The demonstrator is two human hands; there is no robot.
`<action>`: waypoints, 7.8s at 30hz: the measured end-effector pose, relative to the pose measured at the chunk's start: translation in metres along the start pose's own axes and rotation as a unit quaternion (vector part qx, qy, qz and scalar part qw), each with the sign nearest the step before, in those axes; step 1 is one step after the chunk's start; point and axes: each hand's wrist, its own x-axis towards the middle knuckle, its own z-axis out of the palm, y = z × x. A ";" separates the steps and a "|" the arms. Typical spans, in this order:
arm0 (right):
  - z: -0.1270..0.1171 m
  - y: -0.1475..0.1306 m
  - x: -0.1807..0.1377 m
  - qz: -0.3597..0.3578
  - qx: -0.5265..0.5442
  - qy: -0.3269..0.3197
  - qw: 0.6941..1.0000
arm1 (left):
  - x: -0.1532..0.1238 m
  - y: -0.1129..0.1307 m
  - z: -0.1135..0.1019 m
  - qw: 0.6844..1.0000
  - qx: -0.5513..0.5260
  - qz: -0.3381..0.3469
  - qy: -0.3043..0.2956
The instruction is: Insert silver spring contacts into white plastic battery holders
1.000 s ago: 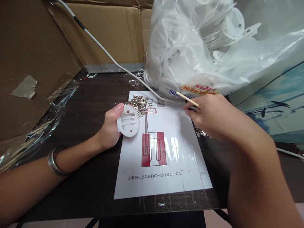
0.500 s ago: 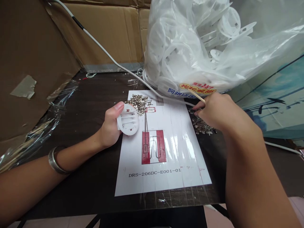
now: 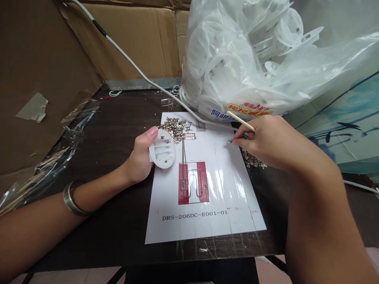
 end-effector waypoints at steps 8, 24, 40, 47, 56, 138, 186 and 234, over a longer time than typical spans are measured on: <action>0.041 -0.044 0.000 -0.166 0.408 -0.004 0.898 | 0.000 -0.001 0.000 1.000 0.007 -0.008 0.016; 0.081 -0.062 0.013 -0.140 0.546 0.000 0.826 | -0.001 -0.002 -0.002 1.000 0.011 -0.012 0.025; 0.082 -0.062 0.016 -0.240 0.524 0.012 0.817 | -0.001 0.002 0.000 0.999 0.007 -0.019 0.034; 0.085 -0.062 0.015 -0.185 0.518 -0.008 0.835 | -0.001 0.003 0.000 0.999 0.000 -0.021 0.027; 0.082 -0.060 0.017 -0.255 0.512 0.007 0.821 | -0.001 -0.001 -0.002 1.000 -0.003 -0.009 0.021; 0.083 -0.060 0.013 -0.221 0.553 -0.129 0.793 | -0.005 0.002 0.000 0.999 -0.007 0.026 -0.039; 0.080 -0.072 0.009 -0.121 0.634 -0.003 0.764 | -0.001 0.002 0.005 0.998 0.002 -0.059 0.025; 0.080 -0.077 0.008 -0.109 0.596 0.053 0.794 | -0.003 0.006 0.004 0.998 0.018 -0.053 0.014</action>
